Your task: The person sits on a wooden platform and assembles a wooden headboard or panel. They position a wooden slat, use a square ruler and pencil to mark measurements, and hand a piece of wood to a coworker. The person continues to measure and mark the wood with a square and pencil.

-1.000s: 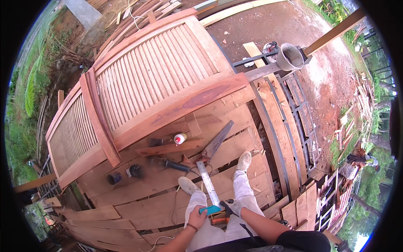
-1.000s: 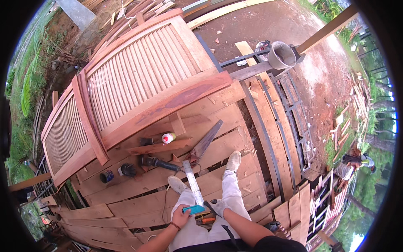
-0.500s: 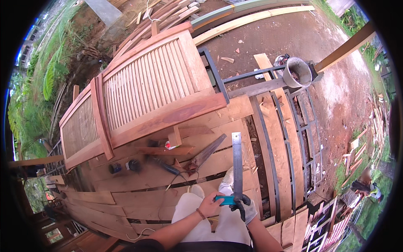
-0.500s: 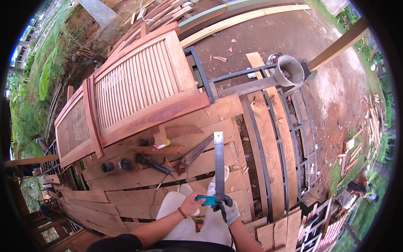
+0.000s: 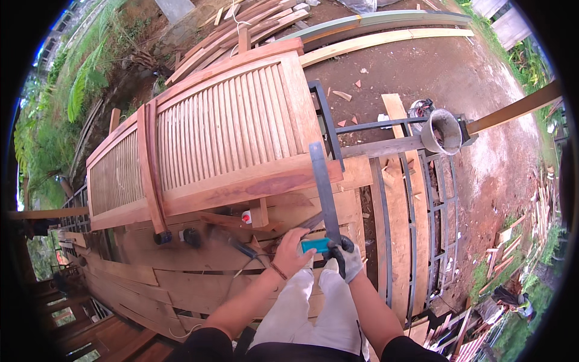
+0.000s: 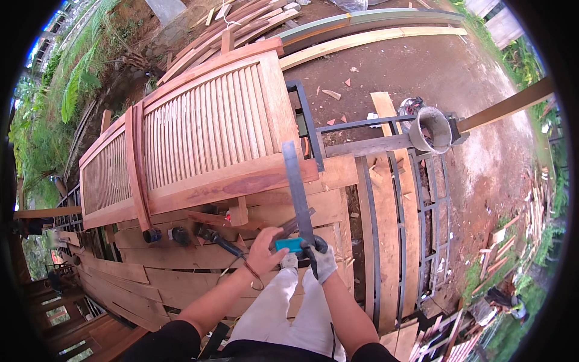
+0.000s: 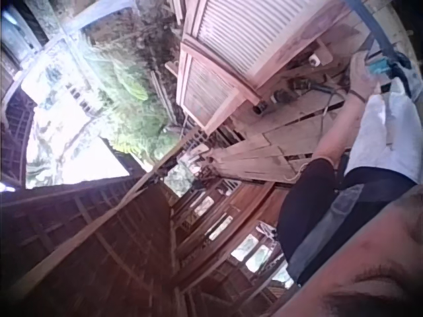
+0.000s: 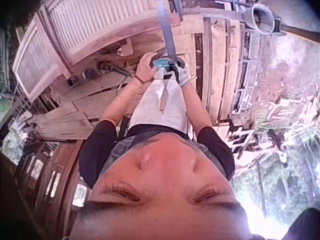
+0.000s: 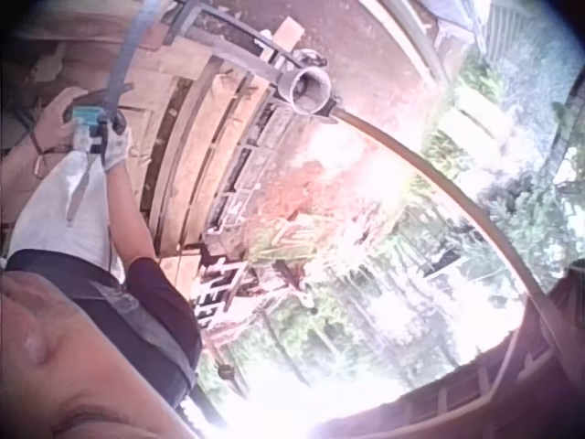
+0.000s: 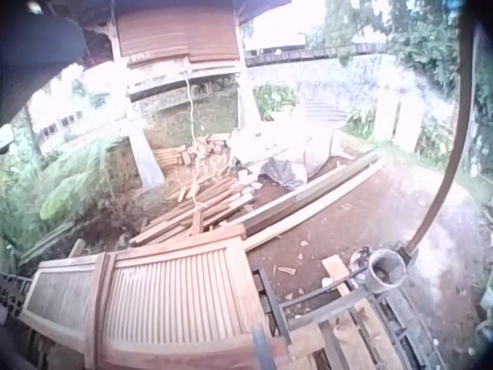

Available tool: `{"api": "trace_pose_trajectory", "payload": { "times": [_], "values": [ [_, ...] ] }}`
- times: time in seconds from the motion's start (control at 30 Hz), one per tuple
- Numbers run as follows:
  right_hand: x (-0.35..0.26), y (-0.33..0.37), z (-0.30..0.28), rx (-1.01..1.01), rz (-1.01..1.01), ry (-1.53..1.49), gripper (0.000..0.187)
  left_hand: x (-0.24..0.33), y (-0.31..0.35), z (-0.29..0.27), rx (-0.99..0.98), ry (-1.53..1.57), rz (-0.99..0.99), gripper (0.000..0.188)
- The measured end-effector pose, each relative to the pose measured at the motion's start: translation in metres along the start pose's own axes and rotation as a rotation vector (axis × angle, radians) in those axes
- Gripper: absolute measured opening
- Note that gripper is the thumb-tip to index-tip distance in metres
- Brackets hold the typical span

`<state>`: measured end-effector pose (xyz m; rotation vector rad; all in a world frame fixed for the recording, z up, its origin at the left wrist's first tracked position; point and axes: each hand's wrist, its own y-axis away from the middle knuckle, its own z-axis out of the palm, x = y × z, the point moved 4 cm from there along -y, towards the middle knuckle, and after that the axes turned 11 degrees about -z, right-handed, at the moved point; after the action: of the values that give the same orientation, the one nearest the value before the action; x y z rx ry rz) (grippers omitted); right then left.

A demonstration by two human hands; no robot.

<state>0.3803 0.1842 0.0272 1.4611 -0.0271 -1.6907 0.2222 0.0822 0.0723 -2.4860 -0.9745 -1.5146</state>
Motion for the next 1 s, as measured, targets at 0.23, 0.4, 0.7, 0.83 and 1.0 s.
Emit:
{"api": "trace_pose_trajectory", "payload": {
  "times": [0.23,0.4,0.7,0.83,1.0],
  "values": [
    [-0.010,-0.139,0.019,-0.043,-0.074,-0.053,0.025,0.023,-0.127,-0.016,-0.068,-0.529,0.132,0.107],
    [-0.005,-0.161,0.009,-0.072,-0.007,-0.027,0.024,0.020,-0.171,-0.004,-0.194,-0.700,0.104,0.117],
    [-0.012,-0.157,0.017,0.009,0.157,-0.194,0.021,0.015,-0.189,-0.001,-0.267,-0.729,0.104,0.111],
    [-0.015,-0.162,0.016,-0.023,0.165,-0.104,0.022,0.015,-0.190,-0.001,-0.273,-0.719,0.090,0.109],
    [-0.011,-0.165,0.016,-0.030,0.207,-0.109,0.023,0.018,-0.189,-0.003,-0.289,-0.714,0.077,0.108]
  ]
}}
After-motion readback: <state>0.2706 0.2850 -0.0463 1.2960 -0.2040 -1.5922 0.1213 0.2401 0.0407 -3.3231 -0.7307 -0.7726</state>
